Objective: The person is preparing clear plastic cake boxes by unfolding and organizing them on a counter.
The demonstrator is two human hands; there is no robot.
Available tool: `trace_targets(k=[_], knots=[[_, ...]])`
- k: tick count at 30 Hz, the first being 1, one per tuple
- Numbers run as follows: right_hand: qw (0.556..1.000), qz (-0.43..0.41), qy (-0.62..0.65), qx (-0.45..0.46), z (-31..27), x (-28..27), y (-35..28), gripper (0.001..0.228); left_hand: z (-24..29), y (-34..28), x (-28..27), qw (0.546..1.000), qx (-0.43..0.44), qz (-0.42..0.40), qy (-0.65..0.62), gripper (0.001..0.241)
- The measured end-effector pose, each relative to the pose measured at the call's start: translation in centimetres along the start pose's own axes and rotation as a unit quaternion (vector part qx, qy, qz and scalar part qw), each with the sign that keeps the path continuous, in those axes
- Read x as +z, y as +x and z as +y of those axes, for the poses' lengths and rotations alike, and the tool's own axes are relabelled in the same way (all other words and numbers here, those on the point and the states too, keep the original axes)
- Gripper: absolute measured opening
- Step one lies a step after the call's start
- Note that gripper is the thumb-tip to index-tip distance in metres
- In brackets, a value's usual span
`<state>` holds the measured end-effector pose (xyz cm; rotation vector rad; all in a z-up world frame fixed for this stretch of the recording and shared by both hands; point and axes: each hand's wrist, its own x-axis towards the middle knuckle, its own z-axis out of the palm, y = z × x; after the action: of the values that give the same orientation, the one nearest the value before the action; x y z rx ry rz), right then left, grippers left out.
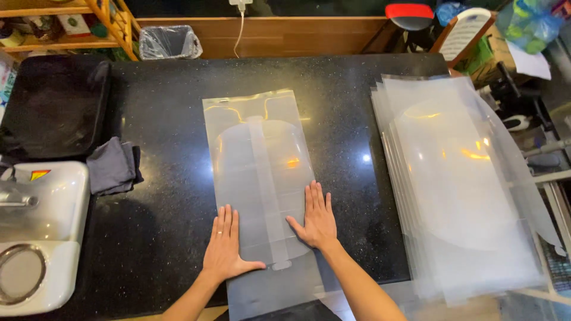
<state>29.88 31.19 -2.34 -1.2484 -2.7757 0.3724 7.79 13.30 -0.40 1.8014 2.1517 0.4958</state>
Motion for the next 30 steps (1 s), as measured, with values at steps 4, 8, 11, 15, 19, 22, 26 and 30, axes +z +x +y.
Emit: trace_targets(k=[4,8,11,15,19,22,26,30], knots=[[0.999,0.029,0.008,-0.012,0.5,0.6,-0.4,0.106,-0.7,-1.1,-1.1,0.999,0.008,-0.001,-0.034,0.167],[0.970,0.060,0.233,0.037,1.7,-0.4,-1.7,0.099,-2.0,-3.6,-0.8,0.990,-0.005,0.059,-0.128,0.134],[0.955,0.056,0.285,0.065,1.0,-2.4,-4.9,0.096,-3.7,-6.3,1.2,0.972,-0.048,0.169,-0.159,0.083],[0.972,0.063,0.212,-0.075,-0.6,-4.9,-9.4,0.131,-2.4,-6.9,-1.2,0.887,-0.256,0.205,-0.325,0.046],[0.981,0.068,0.158,-0.087,-2.8,-2.7,-10.2,0.127,-6.7,-5.9,-0.1,0.907,-0.274,0.205,-0.245,0.035],[0.987,0.100,0.123,-0.023,-3.8,-0.3,-9.1,0.108,-9.1,-5.0,0.4,0.902,-0.253,0.191,-0.292,0.045],[0.966,0.190,0.155,0.078,-4.6,1.6,-7.7,0.058,-11.9,-3.6,1.6,0.801,-0.289,0.210,-0.480,0.052],[0.801,0.248,0.482,0.254,-4.9,4.3,-7.7,0.051,-11.7,-1.7,-0.6,0.684,-0.419,0.233,-0.550,0.043]])
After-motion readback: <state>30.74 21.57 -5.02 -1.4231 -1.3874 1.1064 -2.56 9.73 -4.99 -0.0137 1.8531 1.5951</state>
